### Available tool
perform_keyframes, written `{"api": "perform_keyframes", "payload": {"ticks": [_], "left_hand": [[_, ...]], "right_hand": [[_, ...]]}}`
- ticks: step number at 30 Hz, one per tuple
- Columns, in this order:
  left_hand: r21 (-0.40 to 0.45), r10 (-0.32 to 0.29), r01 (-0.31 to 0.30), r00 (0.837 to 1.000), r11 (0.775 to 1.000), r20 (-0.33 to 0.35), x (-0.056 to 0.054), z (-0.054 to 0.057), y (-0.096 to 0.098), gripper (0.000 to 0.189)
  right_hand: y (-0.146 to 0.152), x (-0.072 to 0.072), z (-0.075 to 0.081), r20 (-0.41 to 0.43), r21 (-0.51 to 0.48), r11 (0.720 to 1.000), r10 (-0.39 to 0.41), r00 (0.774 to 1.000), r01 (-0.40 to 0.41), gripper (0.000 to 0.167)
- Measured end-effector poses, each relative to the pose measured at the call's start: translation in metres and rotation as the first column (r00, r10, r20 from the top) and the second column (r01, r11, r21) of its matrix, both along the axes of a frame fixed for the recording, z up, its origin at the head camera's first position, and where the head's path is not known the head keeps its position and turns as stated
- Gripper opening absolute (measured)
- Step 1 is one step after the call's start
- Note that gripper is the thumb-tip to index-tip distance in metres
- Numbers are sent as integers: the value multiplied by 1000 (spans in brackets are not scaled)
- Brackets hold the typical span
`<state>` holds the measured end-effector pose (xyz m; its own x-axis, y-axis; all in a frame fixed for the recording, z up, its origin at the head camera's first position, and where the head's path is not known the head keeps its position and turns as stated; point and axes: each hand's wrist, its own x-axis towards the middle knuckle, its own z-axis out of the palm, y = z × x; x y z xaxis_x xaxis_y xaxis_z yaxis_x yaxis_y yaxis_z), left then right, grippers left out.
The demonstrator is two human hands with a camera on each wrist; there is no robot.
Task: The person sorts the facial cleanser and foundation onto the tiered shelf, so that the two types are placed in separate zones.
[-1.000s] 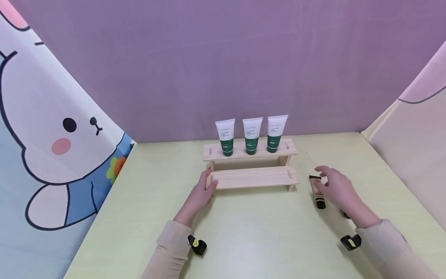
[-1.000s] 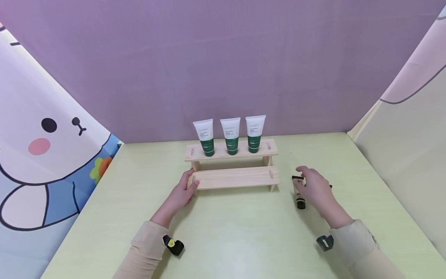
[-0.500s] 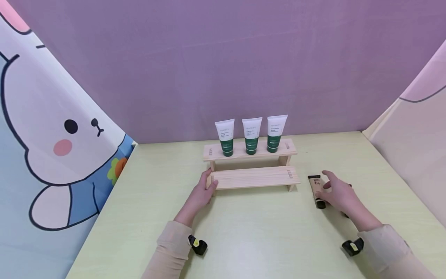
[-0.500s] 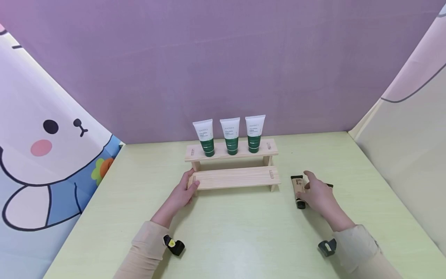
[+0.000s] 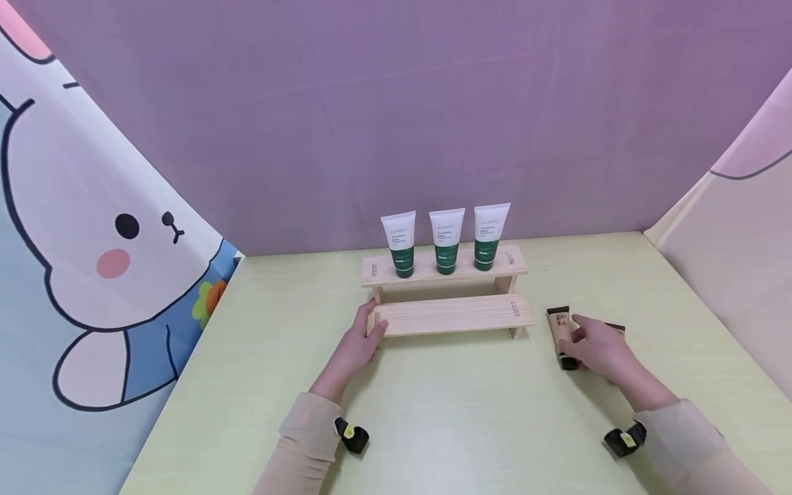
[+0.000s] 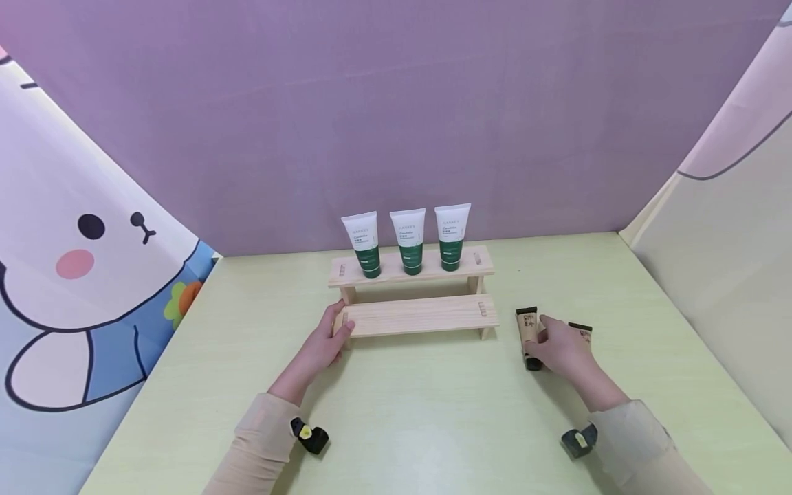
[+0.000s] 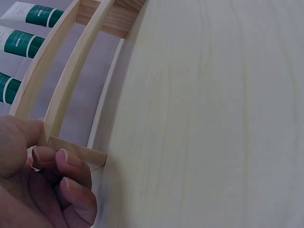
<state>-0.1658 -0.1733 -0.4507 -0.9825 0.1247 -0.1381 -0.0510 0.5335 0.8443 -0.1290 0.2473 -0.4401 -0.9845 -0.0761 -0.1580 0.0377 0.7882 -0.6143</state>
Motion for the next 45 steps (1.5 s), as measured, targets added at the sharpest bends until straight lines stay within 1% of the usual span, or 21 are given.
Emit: {"api": "perform_keyframes", "payload": {"ticks": [9,15,18,26,33,37,45], "left_hand": [[-21,1,-1,1000,1000,-3,-1,1,-1,57],[-21,-2,2,1000,1000,-8,-1,1,-2,57],[-20,-1,1,1000,1000,-6,-1,2,-1,57],[-30,1,-2,1000,1000,-5,-1,3,-1,57],[-23,5,-5,1000,1000,5,0,4,-1,56],[-21,12,-12,1000,1000,10,0,3,0,56],[-26,11,-12,1000,1000,-8,1,0,0,56]], "right_hand": [[-1,6,4,-27,-114,993,-39,999,36,67],[-5,9,9,-116,-167,985,-49,992,30,62],[-7,10,12,-142,-194,981,-53,988,24,61],[-17,11,24,-204,-196,980,-52,978,11,60],[-36,8,37,-248,-194,981,-23,969,-26,60],[-52,5,42,-277,-214,975,5,961,-66,59],[-89,-7,41,-355,-301,938,56,933,-170,52]]}}
